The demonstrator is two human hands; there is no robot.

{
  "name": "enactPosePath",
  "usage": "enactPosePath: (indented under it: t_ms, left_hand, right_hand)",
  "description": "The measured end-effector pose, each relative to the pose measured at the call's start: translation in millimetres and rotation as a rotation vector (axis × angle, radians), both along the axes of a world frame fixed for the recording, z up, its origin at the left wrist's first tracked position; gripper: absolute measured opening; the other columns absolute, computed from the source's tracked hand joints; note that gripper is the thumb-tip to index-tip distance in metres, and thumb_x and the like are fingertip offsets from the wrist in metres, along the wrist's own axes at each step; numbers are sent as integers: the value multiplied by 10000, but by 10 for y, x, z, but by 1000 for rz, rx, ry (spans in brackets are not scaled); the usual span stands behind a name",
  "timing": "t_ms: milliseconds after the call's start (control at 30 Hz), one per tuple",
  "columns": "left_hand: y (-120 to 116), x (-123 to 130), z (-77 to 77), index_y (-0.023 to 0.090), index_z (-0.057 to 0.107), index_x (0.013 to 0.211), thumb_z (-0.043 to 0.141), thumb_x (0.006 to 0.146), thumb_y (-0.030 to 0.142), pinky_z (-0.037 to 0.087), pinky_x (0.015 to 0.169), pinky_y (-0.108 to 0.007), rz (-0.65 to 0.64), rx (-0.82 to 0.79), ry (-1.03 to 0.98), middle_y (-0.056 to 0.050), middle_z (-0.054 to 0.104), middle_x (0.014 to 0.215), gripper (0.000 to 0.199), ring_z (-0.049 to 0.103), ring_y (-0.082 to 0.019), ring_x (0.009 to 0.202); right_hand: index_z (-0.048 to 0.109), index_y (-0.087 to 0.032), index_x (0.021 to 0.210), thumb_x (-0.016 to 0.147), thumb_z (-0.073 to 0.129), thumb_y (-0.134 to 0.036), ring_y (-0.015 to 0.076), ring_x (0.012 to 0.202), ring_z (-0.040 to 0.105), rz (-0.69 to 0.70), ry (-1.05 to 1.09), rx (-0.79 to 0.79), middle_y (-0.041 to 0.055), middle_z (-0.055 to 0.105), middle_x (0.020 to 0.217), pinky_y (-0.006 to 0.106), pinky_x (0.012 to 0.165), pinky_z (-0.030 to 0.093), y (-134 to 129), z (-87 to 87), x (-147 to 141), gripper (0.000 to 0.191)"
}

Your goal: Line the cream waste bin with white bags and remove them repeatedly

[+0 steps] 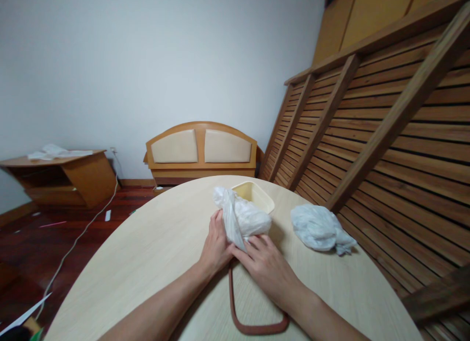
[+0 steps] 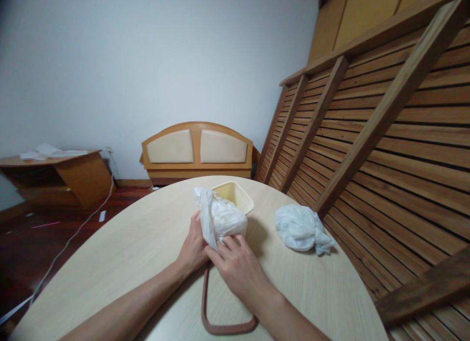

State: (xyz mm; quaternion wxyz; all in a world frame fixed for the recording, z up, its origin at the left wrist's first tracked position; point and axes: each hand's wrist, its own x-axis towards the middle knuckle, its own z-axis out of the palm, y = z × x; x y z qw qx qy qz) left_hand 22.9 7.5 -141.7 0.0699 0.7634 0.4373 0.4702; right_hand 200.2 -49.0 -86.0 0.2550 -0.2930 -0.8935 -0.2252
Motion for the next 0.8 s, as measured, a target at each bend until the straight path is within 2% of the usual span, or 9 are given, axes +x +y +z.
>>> enactPosePath:
  t_ms: [100, 200, 367, 433, 533, 567, 633, 700, 800]
  left_hand:
    - [0, 7, -5, 188, 209, 1493, 682, 732, 171, 347, 1153, -590, -28, -29, -15, -186, 334, 1465, 896, 334, -361, 1406]
    - [-26, 30, 9, 182, 273, 1452, 652, 707, 125, 398, 1124, -564, -106, -63, -10, -185, 357, 1443, 838, 391, -349, 1373]
    - [-92, 29, 105, 211, 460, 1310, 604, 774, 150, 515, 987, -445, -221, -164, -80, -114, 575, 1279, 558, 589, -274, 1158]
    - [-74, -9, 131, 211, 540, 1192, 554, 824, 170, 541, 900, -411, -199, -207, -148, -85, 650, 1130, 371, 633, -248, 1033]
    - [37, -104, 124, 190, 576, 1069, 505, 903, 256, 546, 837, -391, -20, -180, -335, -85, 656, 1048, 192, 634, -235, 983]
    - [91, -141, 110, 186, 575, 1089, 493, 924, 289, 545, 846, -392, 45, -160, -402, -97, 648, 1091, 211, 627, -237, 1020]
    - [207, -210, 72, 191, 533, 1244, 465, 954, 331, 528, 917, -418, 103, -155, -500, -130, 597, 1286, 330, 591, -247, 1157]
    - [307, -262, 27, 210, 439, 1396, 426, 983, 365, 498, 988, -451, 86, -201, -554, -155, 487, 1471, 440, 551, -254, 1260]
    - [376, -290, -22, 244, 325, 1509, 418, 998, 411, 449, 1064, -477, 10, -248, -573, -160, 360, 1590, 546, 501, -261, 1349]
  right_hand:
    - [674, -208, 1118, 957, 612, -189, 267, 1007, 596, -46, -15, -22, 63, 722, 1008, 412, 824, 473, 36, -61, -5, 173]
    - [687, -224, 1133, 922, 662, -182, 297, 1110, 568, -43, -7, -26, 61, 730, 1039, 454, 929, 469, 87, -117, 33, 216]
    - [673, -220, 1200, 930, 620, -129, 303, 1132, 571, -56, 25, -86, 82, 743, 1020, 513, 996, 459, 212, -140, 188, 290]
    - [622, -183, 1291, 949, 576, -133, 290, 1072, 596, -80, 49, -88, 102, 735, 1021, 508, 986, 474, 260, -119, 263, 349]
    - [461, -79, 1454, 977, 532, -198, 285, 1032, 608, -127, 154, -34, 151, 707, 1065, 479, 946, 501, 282, -55, 341, 496]
    - [454, -67, 1457, 982, 521, -201, 283, 1045, 606, -132, 189, -15, 159, 703, 1078, 462, 930, 505, 268, -24, 352, 498]
    - [564, -110, 1360, 975, 513, -150, 270, 1073, 603, -105, 230, 17, 136, 720, 1066, 418, 899, 499, 209, 49, 349, 391]
    - [671, -169, 1197, 960, 528, -96, 247, 1065, 604, -45, 247, 49, 93, 748, 1036, 381, 875, 478, 119, 129, 319, 287]
    - [710, -194, 1078, 972, 557, -124, 208, 1005, 612, 114, 251, 118, 59, 761, 1021, 353, 855, 462, -19, 223, 255, 198]
